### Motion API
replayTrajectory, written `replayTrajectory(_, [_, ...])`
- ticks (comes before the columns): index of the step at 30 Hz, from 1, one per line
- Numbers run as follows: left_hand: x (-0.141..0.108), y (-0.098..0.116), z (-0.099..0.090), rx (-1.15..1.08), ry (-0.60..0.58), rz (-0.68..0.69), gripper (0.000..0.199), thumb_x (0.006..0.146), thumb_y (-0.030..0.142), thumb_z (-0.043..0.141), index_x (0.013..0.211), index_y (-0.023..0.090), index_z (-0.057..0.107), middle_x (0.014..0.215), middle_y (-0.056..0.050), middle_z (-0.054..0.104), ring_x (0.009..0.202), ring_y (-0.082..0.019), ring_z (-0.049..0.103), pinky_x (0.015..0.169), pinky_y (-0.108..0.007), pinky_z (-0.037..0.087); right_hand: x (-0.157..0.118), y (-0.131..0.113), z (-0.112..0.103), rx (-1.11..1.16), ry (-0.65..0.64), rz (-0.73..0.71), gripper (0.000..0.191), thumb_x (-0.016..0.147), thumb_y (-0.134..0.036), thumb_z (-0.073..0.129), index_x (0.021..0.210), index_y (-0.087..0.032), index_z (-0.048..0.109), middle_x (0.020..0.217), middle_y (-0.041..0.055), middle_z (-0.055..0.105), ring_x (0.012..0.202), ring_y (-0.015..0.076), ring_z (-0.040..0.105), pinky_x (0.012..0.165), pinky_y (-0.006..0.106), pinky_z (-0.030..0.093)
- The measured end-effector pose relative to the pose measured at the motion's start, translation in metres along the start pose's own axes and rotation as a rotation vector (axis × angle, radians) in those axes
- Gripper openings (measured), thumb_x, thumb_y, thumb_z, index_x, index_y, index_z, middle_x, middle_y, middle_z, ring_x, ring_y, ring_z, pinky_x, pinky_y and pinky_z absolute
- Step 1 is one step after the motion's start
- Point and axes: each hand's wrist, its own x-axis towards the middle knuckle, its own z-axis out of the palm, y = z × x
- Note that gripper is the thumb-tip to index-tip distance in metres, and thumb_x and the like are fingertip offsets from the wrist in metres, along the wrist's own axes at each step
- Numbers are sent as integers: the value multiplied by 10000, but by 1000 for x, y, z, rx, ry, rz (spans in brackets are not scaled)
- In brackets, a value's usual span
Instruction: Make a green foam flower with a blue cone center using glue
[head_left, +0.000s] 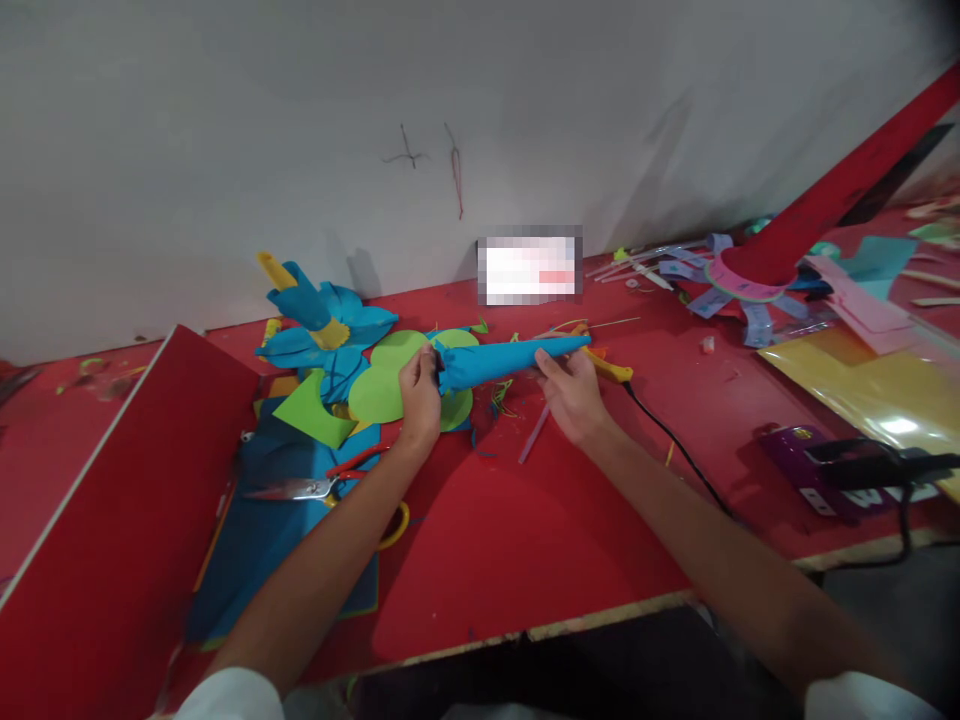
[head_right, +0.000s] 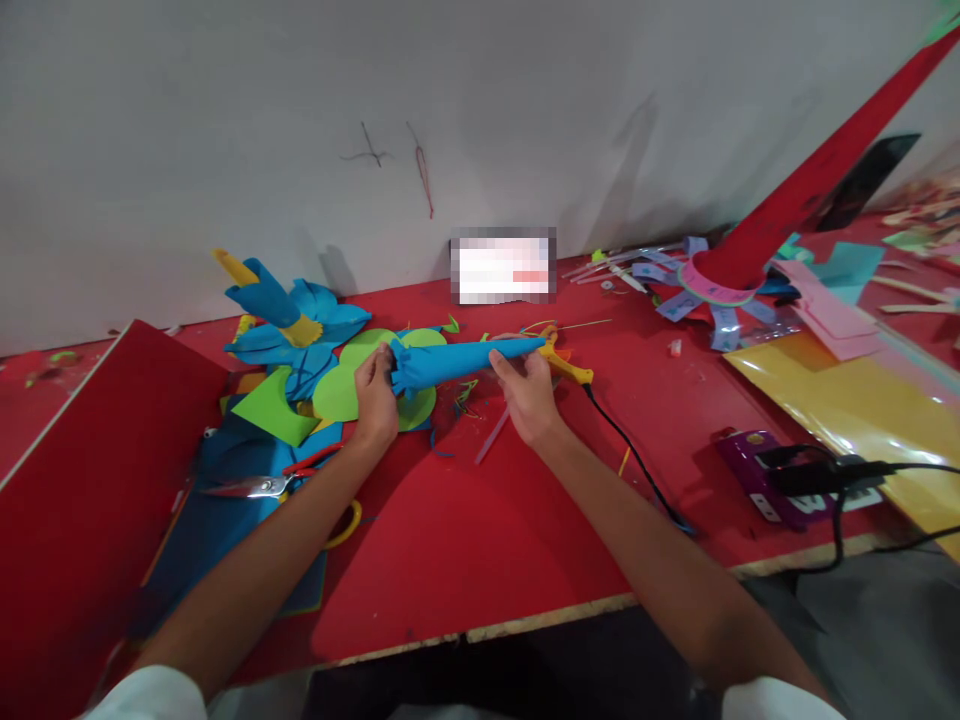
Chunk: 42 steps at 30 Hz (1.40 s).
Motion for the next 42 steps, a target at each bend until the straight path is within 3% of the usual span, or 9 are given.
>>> replayTrajectory(7, [6,-9,-1,0,-21,36,463,846,571,771,683,186,572,653,35,460,597,-97,394,578,-220,390,-1,-8,4,-32,-108,-44,366,789,-351,876,1063,-301,639,1103,21,732,1127,233,694,1097,461,534])
replayTrajectory(12, [4,-7,-2,107,-16,80,502,885,556,743,636,194,499,626,39,377,592,-105,352,544,-231,320,-4,-13,9,-13,-156,-80,347,798,-333,873,1056,-306,642,1151,18,756,1163,232,699,1167,477,484])
replayTrajectory(17, [-2,1,0,138,-75,121,582,880,586,752,608,193,421,611,44,306,568,-101,294,506,-240,279,-5,-9,7,-33,-80,-12,353,805,-434,869,1040,-298,642,1139,24,731,1095,227,695,1027,459,591])
replayTrajectory(20, [-2,0,1,54,-58,39,596,857,647,743,629,201,421,594,55,281,526,-93,261,454,-236,232,-3,-6,4,-23,-24,3,356,799,-431,874,1032,-298,640,1055,1,707,1022,206,691,964,435,615])
replayTrajectory(23, [0,-1,1,0,-53,-7,600,841,669,743,642,210,411,594,61,262,501,-90,236,432,-240,205,-2,-8,4,-13,-71,-21,347,801,-396,872,1040,-303,638,1073,6,720,1062,215,692,1017,450,588])
replayTrajectory(31, [-1,4,1,177,-72,144,516,904,549,733,637,189,478,628,36,345,600,-111,314,545,-246,295,-4,-16,8,-3,-168,-71,297,824,-330,854,1051,-306,665,1116,9,755,1130,226,698,1156,491,499])
replayTrajectory(37, [1,0,-1,153,-43,153,543,906,585,717,642,198,441,641,41,312,607,-116,286,555,-259,277,-3,-7,3,-83,-59,-32,323,814,-398,869,1054,-295,678,1069,5,716,1005,197,687,994,411,590])
replayTrajectory(42, [2,-2,-1,102,-6,85,600,895,635,701,625,212,373,628,53,243,572,-113,205,504,-264,225,-2,-7,4,-36,-102,-34,364,794,-383,890,1071,-305,668,1063,-3,734,1018,193,695,1011,404,575])
